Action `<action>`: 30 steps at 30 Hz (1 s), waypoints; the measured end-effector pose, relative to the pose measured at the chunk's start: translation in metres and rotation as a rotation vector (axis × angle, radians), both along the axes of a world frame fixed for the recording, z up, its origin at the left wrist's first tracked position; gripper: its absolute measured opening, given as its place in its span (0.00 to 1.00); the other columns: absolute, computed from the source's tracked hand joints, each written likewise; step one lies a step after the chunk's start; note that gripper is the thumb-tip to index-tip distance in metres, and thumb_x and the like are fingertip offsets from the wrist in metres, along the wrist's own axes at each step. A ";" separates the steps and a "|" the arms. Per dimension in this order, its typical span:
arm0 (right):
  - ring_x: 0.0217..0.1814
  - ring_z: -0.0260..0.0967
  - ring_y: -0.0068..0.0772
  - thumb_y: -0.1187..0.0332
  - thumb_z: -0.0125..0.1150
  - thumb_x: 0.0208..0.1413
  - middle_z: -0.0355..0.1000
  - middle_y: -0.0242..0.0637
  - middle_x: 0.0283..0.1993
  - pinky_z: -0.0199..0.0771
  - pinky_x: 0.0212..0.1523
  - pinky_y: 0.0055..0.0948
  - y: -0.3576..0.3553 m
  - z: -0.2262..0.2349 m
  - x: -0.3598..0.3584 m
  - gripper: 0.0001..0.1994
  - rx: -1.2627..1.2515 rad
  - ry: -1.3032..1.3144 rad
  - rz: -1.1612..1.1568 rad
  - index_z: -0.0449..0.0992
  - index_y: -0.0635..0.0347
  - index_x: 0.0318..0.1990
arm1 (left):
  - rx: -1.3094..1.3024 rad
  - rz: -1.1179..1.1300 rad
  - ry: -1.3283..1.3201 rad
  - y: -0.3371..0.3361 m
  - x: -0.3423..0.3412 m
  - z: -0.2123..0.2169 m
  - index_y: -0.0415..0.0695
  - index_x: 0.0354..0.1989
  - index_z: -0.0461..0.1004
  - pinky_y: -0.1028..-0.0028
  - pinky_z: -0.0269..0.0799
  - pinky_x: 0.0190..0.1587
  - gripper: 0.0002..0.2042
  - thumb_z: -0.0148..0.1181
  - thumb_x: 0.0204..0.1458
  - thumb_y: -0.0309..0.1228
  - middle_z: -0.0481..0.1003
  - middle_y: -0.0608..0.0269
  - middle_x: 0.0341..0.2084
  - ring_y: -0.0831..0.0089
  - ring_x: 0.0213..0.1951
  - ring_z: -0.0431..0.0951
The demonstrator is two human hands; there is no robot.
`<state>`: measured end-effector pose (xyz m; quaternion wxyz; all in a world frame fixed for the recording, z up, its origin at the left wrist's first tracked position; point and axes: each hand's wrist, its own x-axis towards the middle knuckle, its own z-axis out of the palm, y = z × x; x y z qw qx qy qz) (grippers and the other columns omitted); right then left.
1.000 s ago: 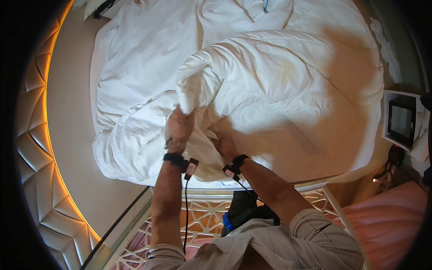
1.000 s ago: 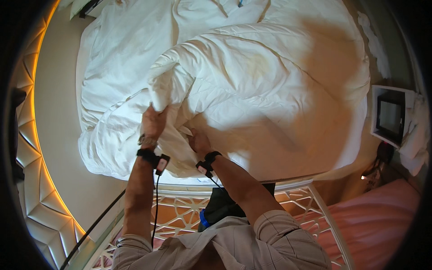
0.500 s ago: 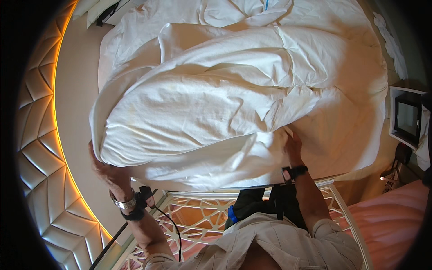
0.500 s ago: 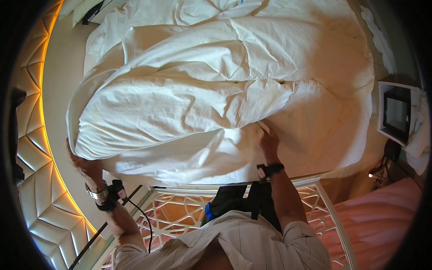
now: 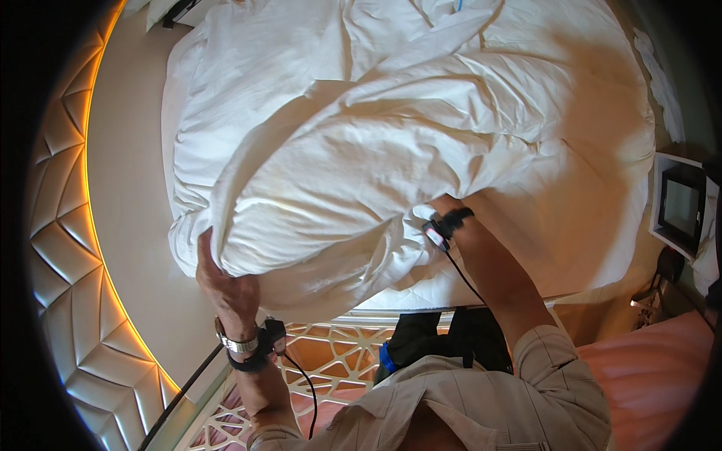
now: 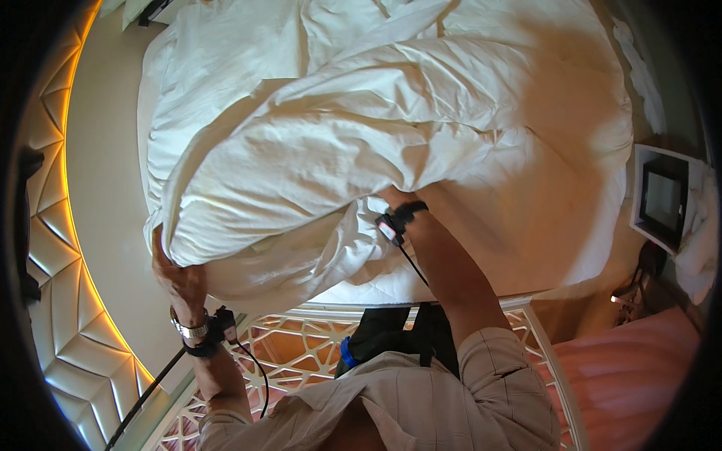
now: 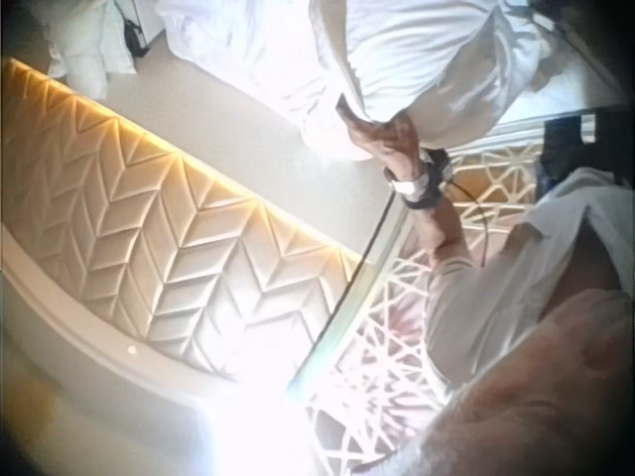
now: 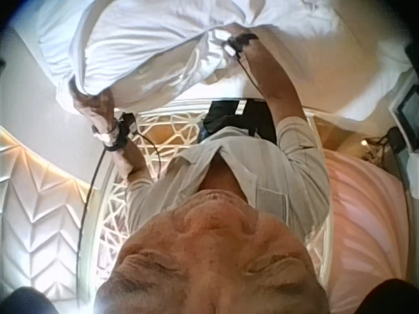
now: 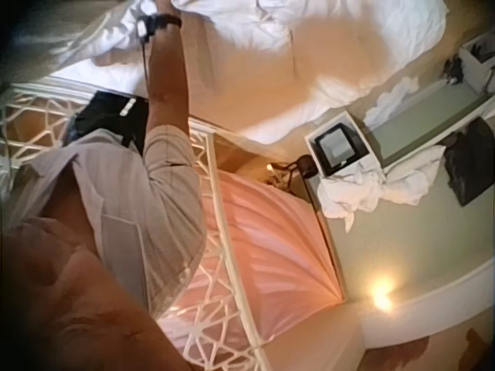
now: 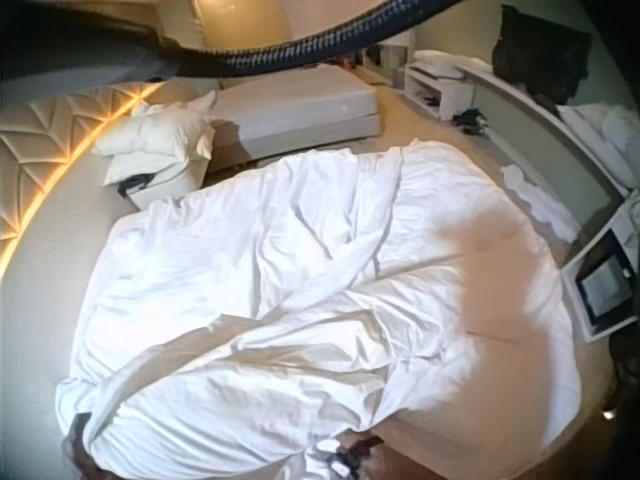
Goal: The person spreads a white duvet over a mattress, smoothing and adjusting the fabric to cover the surface. They then gather and fold the duvet into a compact bundle on the bed.
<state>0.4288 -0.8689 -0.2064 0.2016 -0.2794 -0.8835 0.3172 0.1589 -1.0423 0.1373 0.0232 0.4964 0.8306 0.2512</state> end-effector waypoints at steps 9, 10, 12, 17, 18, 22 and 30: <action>0.44 0.72 0.52 0.74 0.63 0.53 0.75 0.43 0.40 0.74 0.50 0.43 0.044 -0.020 -0.001 0.05 -0.261 -0.280 -0.360 0.77 0.59 0.38 | 0.077 0.090 -0.234 -0.036 -0.014 -0.011 0.29 0.59 0.68 0.66 0.69 0.60 0.29 0.61 0.43 0.17 0.80 0.52 0.48 0.65 0.51 0.78; 0.44 0.72 0.52 0.74 0.63 0.53 0.75 0.43 0.41 0.74 0.50 0.43 0.052 -0.022 0.025 0.05 -0.264 -0.274 -0.443 0.77 0.59 0.38 | 0.075 0.089 -0.258 -0.032 -0.014 -0.009 0.30 0.59 0.69 0.67 0.69 0.60 0.28 0.61 0.43 0.17 0.80 0.53 0.48 0.66 0.51 0.77; 0.44 0.72 0.52 0.73 0.63 0.54 0.75 0.44 0.41 0.74 0.50 0.43 0.063 -0.028 0.077 0.05 -0.283 -0.259 -0.581 0.77 0.59 0.38 | 0.064 0.115 -0.300 -0.033 -0.010 -0.002 0.30 0.59 0.69 0.69 0.69 0.59 0.28 0.61 0.45 0.17 0.79 0.53 0.48 0.69 0.51 0.77; 0.46 0.73 0.52 0.72 0.62 0.54 0.75 0.45 0.42 0.74 0.51 0.44 0.042 -0.019 0.193 0.06 -0.462 -0.313 -0.817 0.77 0.60 0.40 | 0.075 0.175 -0.355 -0.041 -0.002 -0.016 0.30 0.58 0.69 0.71 0.70 0.57 0.26 0.59 0.46 0.16 0.80 0.55 0.45 0.72 0.48 0.76; 0.46 0.73 0.52 0.72 0.62 0.55 0.75 0.45 0.42 0.74 0.51 0.44 0.033 -0.015 0.210 0.06 -0.502 -0.330 -0.850 0.77 0.60 0.40 | 0.071 0.161 -0.384 -0.047 -0.004 -0.026 0.30 0.58 0.69 0.72 0.70 0.57 0.27 0.59 0.45 0.15 0.79 0.55 0.45 0.72 0.48 0.76; 0.47 0.73 0.53 0.71 0.62 0.55 0.76 0.45 0.43 0.74 0.52 0.44 0.002 0.002 0.255 0.07 -0.613 -0.369 -0.931 0.77 0.60 0.41 | 0.023 0.198 -0.484 -0.060 -0.006 -0.049 0.30 0.57 0.70 0.72 0.71 0.54 0.27 0.55 0.42 0.13 0.78 0.57 0.41 0.71 0.45 0.76; 0.49 0.73 0.53 0.70 0.62 0.57 0.76 0.47 0.44 0.74 0.53 0.44 -0.028 0.024 0.263 0.08 -0.707 -0.333 -0.907 0.78 0.61 0.43 | -0.080 0.130 -0.381 -0.059 0.008 -0.084 0.31 0.56 0.71 0.71 0.75 0.47 0.23 0.63 0.49 0.16 0.80 0.50 0.38 0.67 0.40 0.80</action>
